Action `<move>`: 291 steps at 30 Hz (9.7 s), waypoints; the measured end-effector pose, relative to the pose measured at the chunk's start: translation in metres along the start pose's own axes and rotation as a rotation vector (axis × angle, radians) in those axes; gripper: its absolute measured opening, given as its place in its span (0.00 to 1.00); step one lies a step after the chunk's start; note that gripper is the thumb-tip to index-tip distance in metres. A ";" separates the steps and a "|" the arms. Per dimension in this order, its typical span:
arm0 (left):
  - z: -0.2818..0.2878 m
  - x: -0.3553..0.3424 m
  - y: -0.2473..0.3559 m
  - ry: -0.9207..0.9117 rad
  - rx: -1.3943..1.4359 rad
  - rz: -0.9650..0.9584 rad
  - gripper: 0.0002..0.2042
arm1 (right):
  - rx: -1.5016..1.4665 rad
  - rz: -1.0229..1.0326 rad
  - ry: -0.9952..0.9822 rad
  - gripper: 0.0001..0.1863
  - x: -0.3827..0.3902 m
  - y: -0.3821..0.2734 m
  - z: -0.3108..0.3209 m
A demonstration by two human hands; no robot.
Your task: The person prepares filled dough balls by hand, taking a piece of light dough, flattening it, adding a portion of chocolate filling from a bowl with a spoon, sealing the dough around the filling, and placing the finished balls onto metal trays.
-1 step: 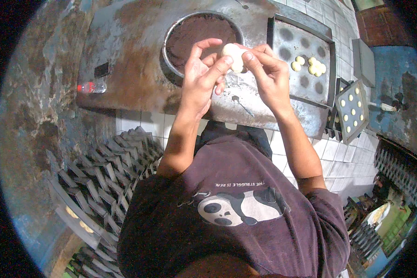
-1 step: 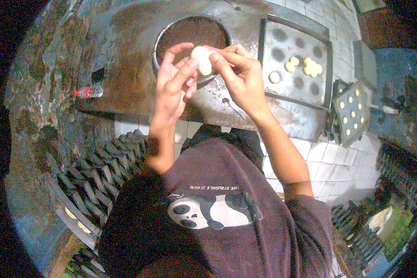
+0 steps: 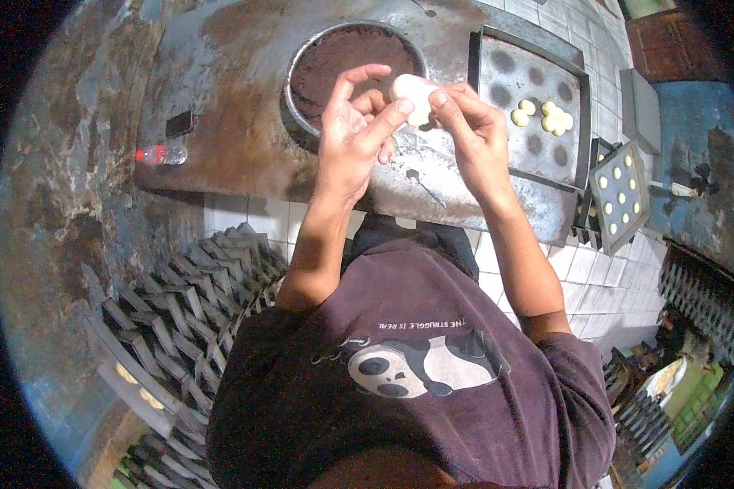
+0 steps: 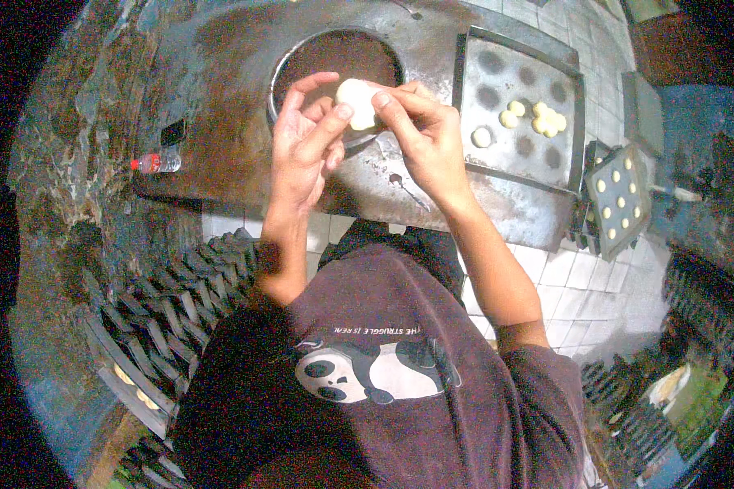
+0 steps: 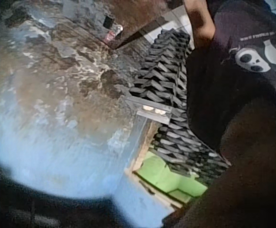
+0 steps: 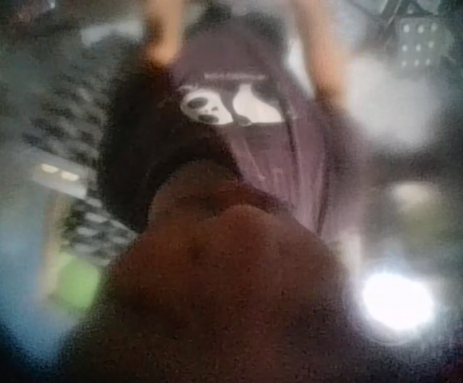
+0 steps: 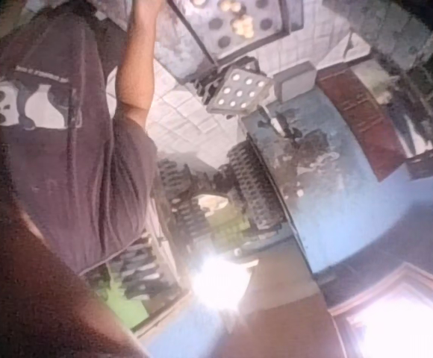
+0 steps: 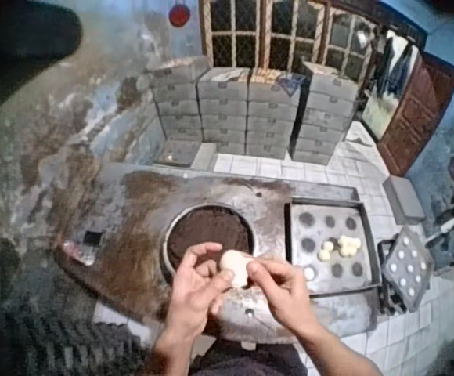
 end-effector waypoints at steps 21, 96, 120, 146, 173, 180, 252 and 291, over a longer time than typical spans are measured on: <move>-0.201 -0.064 -0.058 -0.408 0.034 -0.296 0.28 | -0.319 0.131 0.088 0.14 0.019 -0.004 0.165; -0.109 -0.131 -0.172 0.258 -0.375 0.049 0.27 | 0.379 -0.258 -0.157 0.17 -0.049 0.079 0.168; 0.073 -0.041 -0.052 -0.084 0.307 -0.058 0.14 | -0.064 -0.275 -0.290 0.18 -0.045 -0.005 -0.053; 0.219 0.045 -0.098 0.453 -0.174 0.256 0.14 | 1.180 0.152 -0.457 0.19 -0.004 0.207 -0.048; 0.180 0.016 -0.050 0.301 -0.818 -0.095 0.20 | 0.846 0.444 -0.522 0.22 0.004 0.103 -0.102; 0.193 0.011 -0.093 0.342 -0.464 0.103 0.13 | 0.628 0.143 -0.296 0.16 0.053 0.146 -0.071; -0.024 -0.029 0.015 -0.183 -0.205 -0.217 0.09 | -0.866 -0.162 0.118 0.28 0.022 0.031 -0.039; -0.075 -0.199 -0.265 0.011 -1.164 0.087 0.50 | 1.382 0.258 -0.498 0.41 -0.213 0.357 0.346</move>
Point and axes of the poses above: each hand's wrist, its own x-axis away from the middle knuckle, its own z-axis out of the back of the hand, y = z × x, the point moved 1 cm from there along -x, towards the middle knuckle, and after that the axes turned 7 degrees about z, right-handed, at the moved point
